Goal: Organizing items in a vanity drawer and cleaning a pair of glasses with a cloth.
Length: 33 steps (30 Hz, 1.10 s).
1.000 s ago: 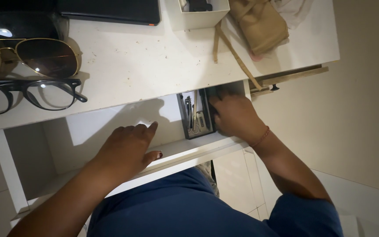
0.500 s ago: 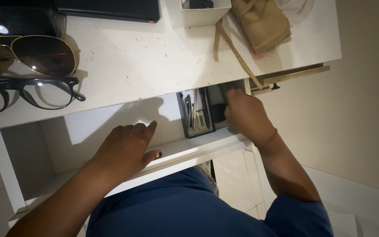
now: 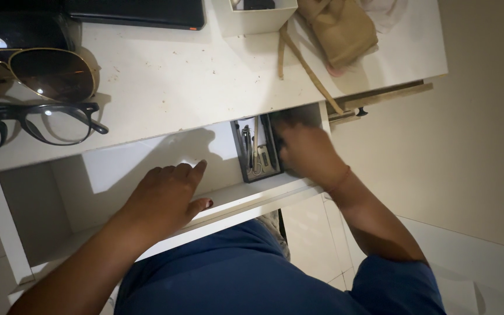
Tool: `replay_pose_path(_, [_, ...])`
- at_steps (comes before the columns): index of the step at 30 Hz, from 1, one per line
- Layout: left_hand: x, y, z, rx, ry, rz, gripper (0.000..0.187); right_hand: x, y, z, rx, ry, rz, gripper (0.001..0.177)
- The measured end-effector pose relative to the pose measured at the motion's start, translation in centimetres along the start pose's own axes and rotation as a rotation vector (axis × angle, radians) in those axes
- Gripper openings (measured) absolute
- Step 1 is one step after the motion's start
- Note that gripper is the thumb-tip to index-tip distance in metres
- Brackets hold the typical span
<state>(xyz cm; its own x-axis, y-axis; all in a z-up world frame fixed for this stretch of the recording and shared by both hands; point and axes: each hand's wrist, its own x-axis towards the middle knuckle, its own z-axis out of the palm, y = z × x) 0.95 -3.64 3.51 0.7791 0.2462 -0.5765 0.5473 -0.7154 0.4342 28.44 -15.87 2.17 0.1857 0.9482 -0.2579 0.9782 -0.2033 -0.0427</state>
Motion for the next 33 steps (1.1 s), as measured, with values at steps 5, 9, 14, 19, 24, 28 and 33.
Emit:
replay_pose_path(5, [0.1,-0.1,0.1,-0.043,0.041,0.019,0.078,0.6,-0.4,1.0,0.000,-0.041,-0.063,0.045])
replay_pose_path(9, [0.0,0.6,-0.5,-0.119,0.122,0.074,0.078,0.8,-1.1,-0.1,0.015,-0.178,-0.015,0.052])
replay_pose_path(14, [0.3,1.4,-1.3,-0.114,0.195,0.133,0.080,0.0,-0.7,-1.6,0.090,-0.171,-0.060,0.056])
replay_pose_path(19, [0.1,1.9,-2.4,-0.138,0.336,0.235,0.082,-1.6,1.5,-8.0,0.393,0.155,-0.358,0.041])
replay_pose_path(24, [0.0,3.5,-5.0,-0.233,0.521,0.455,0.072,0.8,8.2,-12.8,0.542,0.848,0.245,0.009])
replay_pose_path(28, [0.7,5.1,-6.8,-0.237,0.510,0.429,0.079,6.6,16.6,-10.1,0.429,0.983,-0.024,0.023])
replay_pose_path(33, [1.9,5.6,-6.2,-0.224,0.514,0.467,0.072,10.9,19.9,-8.0,0.255,0.732,0.046,0.091])
